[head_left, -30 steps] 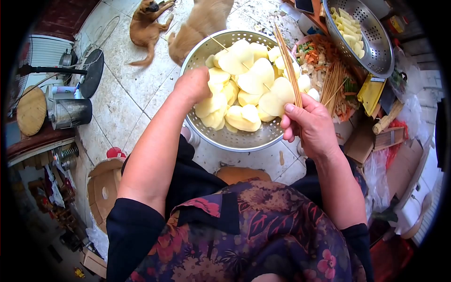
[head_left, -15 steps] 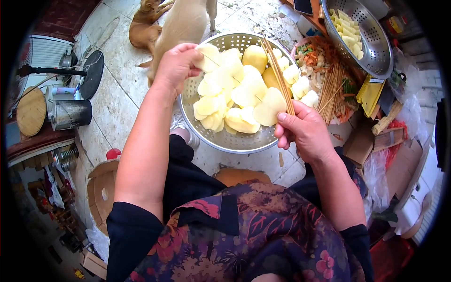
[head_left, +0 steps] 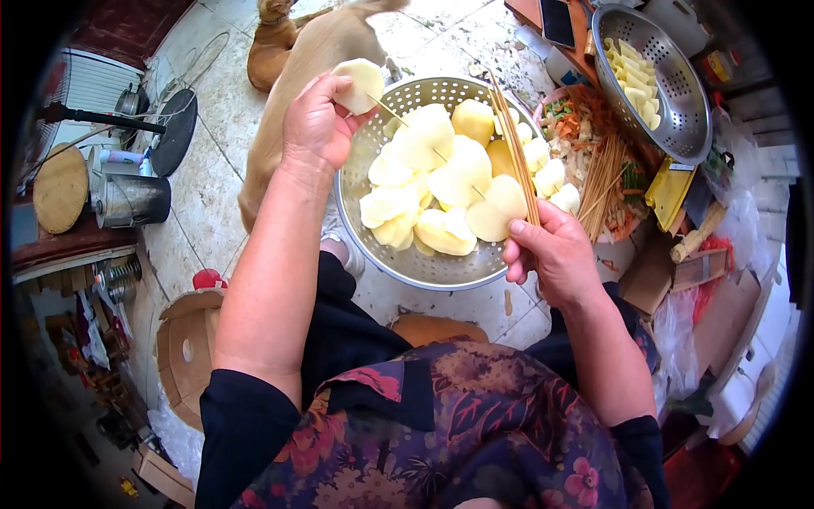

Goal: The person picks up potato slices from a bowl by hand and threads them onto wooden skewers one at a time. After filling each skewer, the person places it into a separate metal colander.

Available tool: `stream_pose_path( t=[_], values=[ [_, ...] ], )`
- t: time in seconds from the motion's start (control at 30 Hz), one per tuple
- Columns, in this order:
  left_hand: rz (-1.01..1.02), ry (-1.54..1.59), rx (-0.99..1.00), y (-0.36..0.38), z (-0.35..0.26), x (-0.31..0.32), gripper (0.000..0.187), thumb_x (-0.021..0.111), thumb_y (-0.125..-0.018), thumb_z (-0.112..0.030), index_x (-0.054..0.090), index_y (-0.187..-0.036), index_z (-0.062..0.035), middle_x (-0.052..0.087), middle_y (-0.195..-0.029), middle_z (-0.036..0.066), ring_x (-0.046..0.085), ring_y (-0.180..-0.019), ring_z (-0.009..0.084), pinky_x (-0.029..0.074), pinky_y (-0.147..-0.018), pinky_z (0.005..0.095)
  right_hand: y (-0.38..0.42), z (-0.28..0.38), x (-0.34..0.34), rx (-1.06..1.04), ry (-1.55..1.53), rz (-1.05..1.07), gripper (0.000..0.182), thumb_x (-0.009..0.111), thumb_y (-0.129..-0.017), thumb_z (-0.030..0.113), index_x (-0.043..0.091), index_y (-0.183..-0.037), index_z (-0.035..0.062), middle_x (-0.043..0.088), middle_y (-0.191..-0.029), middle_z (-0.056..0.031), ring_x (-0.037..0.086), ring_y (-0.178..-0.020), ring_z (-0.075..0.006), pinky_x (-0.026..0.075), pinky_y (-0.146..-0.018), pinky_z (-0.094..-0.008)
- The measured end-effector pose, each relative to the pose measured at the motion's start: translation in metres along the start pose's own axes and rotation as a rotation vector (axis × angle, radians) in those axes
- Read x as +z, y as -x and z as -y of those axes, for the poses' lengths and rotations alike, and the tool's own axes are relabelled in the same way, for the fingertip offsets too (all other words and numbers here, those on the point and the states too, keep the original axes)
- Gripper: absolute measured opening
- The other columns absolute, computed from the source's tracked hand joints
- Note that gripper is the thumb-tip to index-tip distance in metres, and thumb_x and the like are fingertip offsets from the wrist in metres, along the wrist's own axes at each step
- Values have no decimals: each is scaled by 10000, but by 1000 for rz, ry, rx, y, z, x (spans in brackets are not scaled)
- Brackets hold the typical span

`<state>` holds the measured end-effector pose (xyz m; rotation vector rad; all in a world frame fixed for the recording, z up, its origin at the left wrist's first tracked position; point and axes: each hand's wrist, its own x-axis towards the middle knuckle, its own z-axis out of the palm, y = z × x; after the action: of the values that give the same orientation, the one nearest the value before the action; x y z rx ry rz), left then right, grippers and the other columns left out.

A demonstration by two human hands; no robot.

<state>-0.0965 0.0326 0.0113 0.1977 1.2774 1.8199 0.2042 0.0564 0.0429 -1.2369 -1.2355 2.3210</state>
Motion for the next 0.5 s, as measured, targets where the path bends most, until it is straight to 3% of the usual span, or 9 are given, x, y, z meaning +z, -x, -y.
stream_pose_path(
  t=[0.1,0.3,0.4,0.5],
  values=[
    [8,10,9,-1,0,0,254,540,-845,-77,540,-1089,-5,589,-999,118,602,-903,241,546,-753,432,-1,-2,0,-14,-38,-27,226,536,-918,111,540,-1121,11,609,-676,-47,559,-474,-115,462,-445,-206],
    [10,-141,150,7,5,12,254,537,-868,-95,535,-1103,2,597,-1004,118,611,-890,231,556,-732,406,0,-1,-2,-17,-24,-14,171,513,-928,113,534,-1065,12,605,-698,-44,560,-511,-105,463,-471,-210],
    [67,-179,101,11,6,14,232,505,-910,-130,539,-1108,-13,610,-1028,119,609,-936,240,527,-820,455,-1,-2,-4,-22,-22,-22,175,509,-931,112,534,-1072,12,604,-700,-44,555,-510,-99,461,-473,-206],
    [73,-120,-14,13,6,18,245,496,-914,-128,536,-1123,-7,609,-1039,121,609,-945,244,536,-795,453,-2,-2,-3,-34,-11,-29,175,507,-933,112,534,-1075,13,604,-701,-43,553,-509,-97,459,-474,-202]
  ],
)
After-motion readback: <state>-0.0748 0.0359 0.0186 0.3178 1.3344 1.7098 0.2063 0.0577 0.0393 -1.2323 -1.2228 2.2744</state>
